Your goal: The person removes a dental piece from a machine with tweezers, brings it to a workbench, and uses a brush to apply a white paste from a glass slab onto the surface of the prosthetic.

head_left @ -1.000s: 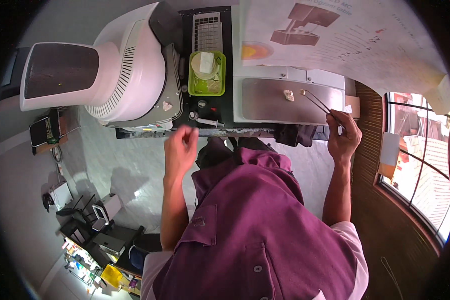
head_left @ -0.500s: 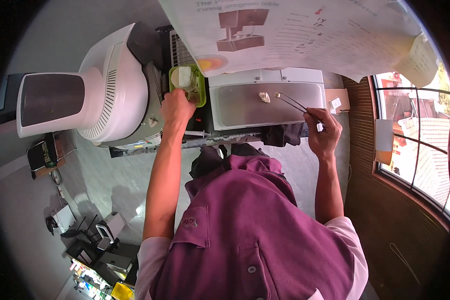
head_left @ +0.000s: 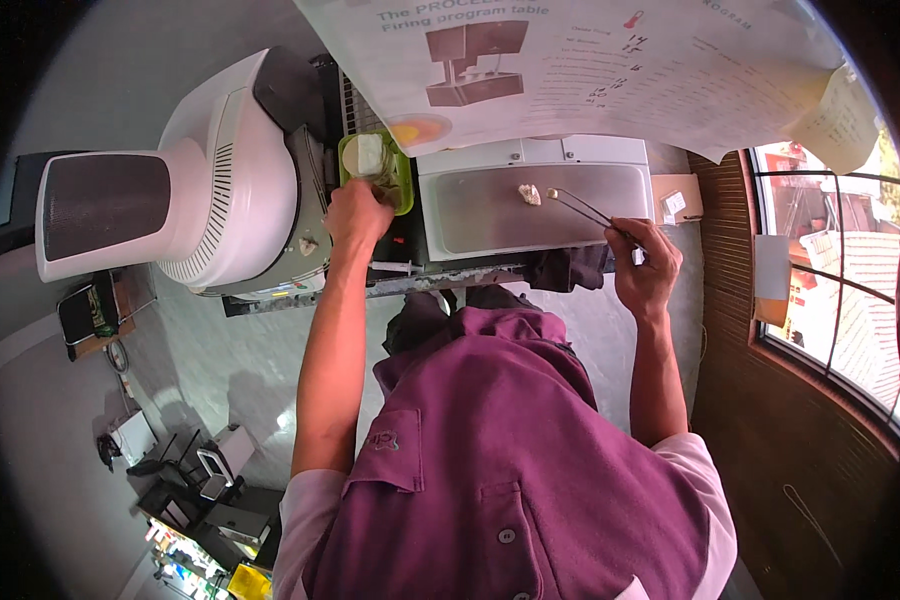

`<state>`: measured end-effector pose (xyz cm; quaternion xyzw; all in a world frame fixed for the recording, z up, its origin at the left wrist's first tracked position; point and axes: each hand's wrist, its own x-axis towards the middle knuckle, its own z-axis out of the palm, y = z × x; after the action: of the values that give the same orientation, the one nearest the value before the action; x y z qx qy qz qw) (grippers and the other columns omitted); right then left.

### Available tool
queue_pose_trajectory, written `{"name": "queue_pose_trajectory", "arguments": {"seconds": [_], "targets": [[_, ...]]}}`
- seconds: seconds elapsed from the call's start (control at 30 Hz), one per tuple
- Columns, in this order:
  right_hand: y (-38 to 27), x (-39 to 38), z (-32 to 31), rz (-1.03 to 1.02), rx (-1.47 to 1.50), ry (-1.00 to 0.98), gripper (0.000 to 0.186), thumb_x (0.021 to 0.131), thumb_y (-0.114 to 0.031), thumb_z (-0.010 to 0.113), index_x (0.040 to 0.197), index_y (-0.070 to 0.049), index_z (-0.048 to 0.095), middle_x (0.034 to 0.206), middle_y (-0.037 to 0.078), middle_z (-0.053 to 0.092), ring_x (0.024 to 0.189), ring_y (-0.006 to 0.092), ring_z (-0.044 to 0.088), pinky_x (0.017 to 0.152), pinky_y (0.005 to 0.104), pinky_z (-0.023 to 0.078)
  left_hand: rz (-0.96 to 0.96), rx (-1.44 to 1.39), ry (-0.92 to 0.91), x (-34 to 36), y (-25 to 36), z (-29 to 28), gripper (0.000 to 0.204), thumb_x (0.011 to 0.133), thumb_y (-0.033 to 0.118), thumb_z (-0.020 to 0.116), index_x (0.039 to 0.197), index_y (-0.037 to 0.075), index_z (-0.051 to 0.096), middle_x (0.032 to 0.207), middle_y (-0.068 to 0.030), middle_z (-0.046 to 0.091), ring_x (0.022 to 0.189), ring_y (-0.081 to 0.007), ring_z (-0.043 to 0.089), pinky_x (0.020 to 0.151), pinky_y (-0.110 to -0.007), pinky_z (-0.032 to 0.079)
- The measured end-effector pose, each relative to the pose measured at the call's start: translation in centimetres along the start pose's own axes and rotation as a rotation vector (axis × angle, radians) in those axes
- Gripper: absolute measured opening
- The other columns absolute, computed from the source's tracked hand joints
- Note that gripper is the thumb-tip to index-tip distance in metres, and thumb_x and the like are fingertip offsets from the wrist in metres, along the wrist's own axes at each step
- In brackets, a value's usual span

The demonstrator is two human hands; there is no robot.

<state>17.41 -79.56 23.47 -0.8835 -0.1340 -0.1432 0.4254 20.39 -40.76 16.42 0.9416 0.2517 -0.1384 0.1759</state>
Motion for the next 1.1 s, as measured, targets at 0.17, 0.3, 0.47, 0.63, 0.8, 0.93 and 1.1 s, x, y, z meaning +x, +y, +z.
{"name": "queue_pose_trajectory", "arguments": {"seconds": [0.17,0.3,0.47,0.63,0.8,0.93,1.1], "targets": [[0.1,0.0,0.2,-0.007,0.035,0.001,0.018,0.086,0.003,0.079,0.103,-0.002,0.076,0.090,0.010,0.076,0.070,0.0157,0.069,0.067,0.0288,0.055,0.051,-0.057,0.078,-0.3,-0.5,-0.3,0.022,0.082,0.022,0.079,0.099,0.009,0.078,0.101,-0.0147,0.079,0.099,-0.0355,0.076,0.085,-0.048,0.061],[0.4,0.0,0.2,-0.011,0.028,0.004,0.019,0.085,0.004,0.079,0.103,-0.001,0.076,0.090,0.010,0.076,0.070,0.0153,0.068,0.067,0.0282,0.054,0.097,-0.097,0.165,-2.4,-0.3,-3.1,0.019,0.085,0.021,0.078,0.099,0.007,0.078,0.096,-0.0131,0.079,0.092,-0.0345,0.076,0.080,-0.046,0.060],[0.0,-0.1,-0.1,0.001,0.019,0.014,0.019,0.084,0.004,0.080,0.103,-0.001,0.076,0.089,0.010,0.076,0.071,0.0157,0.069,0.067,0.0286,0.055,0.237,-0.511,0.136,-7.4,2.2,-6.9,0.025,0.087,0.019,0.084,0.101,0.000,0.078,0.089,-0.0103,0.079,0.073,-0.0159,0.071,0.070,-0.032,0.056],[-1.3,-0.3,-0.1,-0.017,0.048,0.036,0.018,0.084,0.003,0.081,0.102,-0.002,0.076,0.089,0.010,0.076,0.072,0.0164,0.070,0.066,0.0295,0.055,0.448,-0.560,0.025,-9.4,5.3,-3.6,0.021,0.090,0.018,0.083,0.099,0.000,0.078,0.076,-0.0045,0.075,0.059,-0.0052,0.059,0.054,-0.026,0.045],[-2.7,-0.7,1.3,-0.014,0.100,-0.025,0.017,0.085,0.003,0.081,0.101,-0.001,0.076,0.090,0.011,0.076,0.074,0.0196,0.072,0.066,0.0302,0.056,0.556,-0.456,0.228,-9.7,6.9,-1.6,0.023,0.087,0.020,0.084,0.100,0.001,0.080,0.080,-0.0072,0.071,0.059,-0.0148,0.059,0.057,-0.031,0.048],[-2.9,-0.5,3.2,-0.048,0.143,-0.034,0.016,0.086,0.003,0.080,0.100,-0.001,0.075,0.089,0.012,0.075,0.072,0.0205,0.072,0.066,0.0304,0.056,0.567,-0.423,0.253,-9.7,6.9,-1.4,0.022,0.088,0.017,0.082,0.103,0.002,0.080,0.080,-0.0081,0.070,0.061,-0.0179,0.060,0.061,-0.034,0.050],[-4.1,0.0,5.0,-0.047,0.188,-0.063,0.015,0.087,0.001,0.078,0.101,-0.002,0.074,0.085,0.011,0.074,0.066,0.0181,0.069,0.060,0.0295,0.055,0.535,-0.500,0.285,-9.5,5.5,-2.0,0.024,0.089,0.013,0.077,0.111,0.002,0.079,0.078,-0.0085,0.067,0.061,-0.0176,0.057,0.062,-0.034,0.050]]}}
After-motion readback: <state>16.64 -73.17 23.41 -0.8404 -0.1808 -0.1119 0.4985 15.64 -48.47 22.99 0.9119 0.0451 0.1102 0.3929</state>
